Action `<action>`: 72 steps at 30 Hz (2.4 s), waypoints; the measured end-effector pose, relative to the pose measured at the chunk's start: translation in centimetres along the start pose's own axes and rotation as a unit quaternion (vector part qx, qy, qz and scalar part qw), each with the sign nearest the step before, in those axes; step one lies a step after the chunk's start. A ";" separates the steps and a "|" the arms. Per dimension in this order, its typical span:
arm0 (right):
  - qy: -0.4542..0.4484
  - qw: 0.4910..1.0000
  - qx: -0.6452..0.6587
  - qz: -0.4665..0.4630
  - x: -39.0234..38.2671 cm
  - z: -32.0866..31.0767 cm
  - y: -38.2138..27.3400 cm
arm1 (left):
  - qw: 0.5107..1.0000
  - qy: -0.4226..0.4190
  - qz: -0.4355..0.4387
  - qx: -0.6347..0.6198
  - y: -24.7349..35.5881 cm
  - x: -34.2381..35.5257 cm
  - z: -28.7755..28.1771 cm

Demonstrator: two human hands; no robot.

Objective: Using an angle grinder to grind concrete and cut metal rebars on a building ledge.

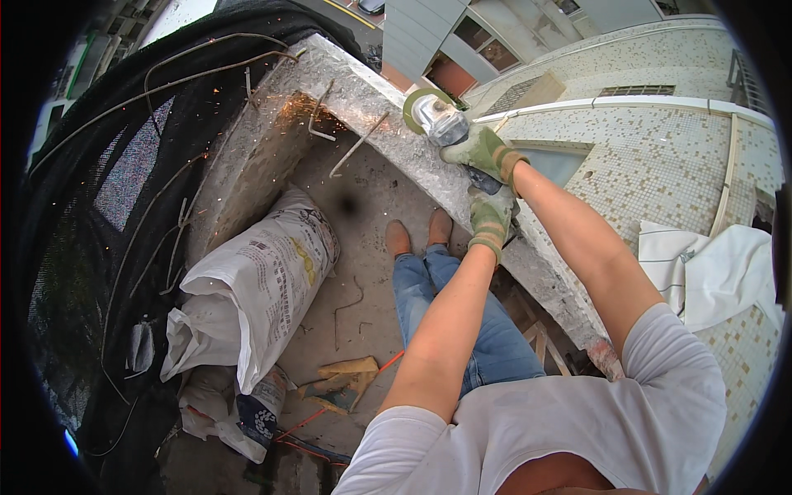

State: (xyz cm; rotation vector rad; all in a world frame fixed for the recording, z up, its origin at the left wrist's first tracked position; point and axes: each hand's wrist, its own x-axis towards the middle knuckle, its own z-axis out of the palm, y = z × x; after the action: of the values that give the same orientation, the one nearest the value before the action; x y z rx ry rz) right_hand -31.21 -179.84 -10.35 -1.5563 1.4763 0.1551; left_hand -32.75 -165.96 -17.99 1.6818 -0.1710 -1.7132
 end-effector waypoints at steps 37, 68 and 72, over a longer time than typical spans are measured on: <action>0.191 0.953 0.233 0.002 -4.0 0.3 3.5 | 0.971 0.092 0.180 0.129 9.9 3.5 -9.8; 0.354 0.745 0.530 0.197 -19.4 -3.7 5.7 | 0.993 0.020 -0.105 -0.045 14.4 2.4 -8.6; 0.350 0.732 0.548 0.206 -19.4 -3.6 6.0 | 0.999 -0.008 -0.020 0.045 13.2 2.2 -9.1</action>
State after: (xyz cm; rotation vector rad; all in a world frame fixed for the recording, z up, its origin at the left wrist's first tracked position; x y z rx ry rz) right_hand -43.04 -167.40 1.13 -0.2531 1.8952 -1.0024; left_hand -19.03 -173.43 -13.71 1.7469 -0.2255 -1.7726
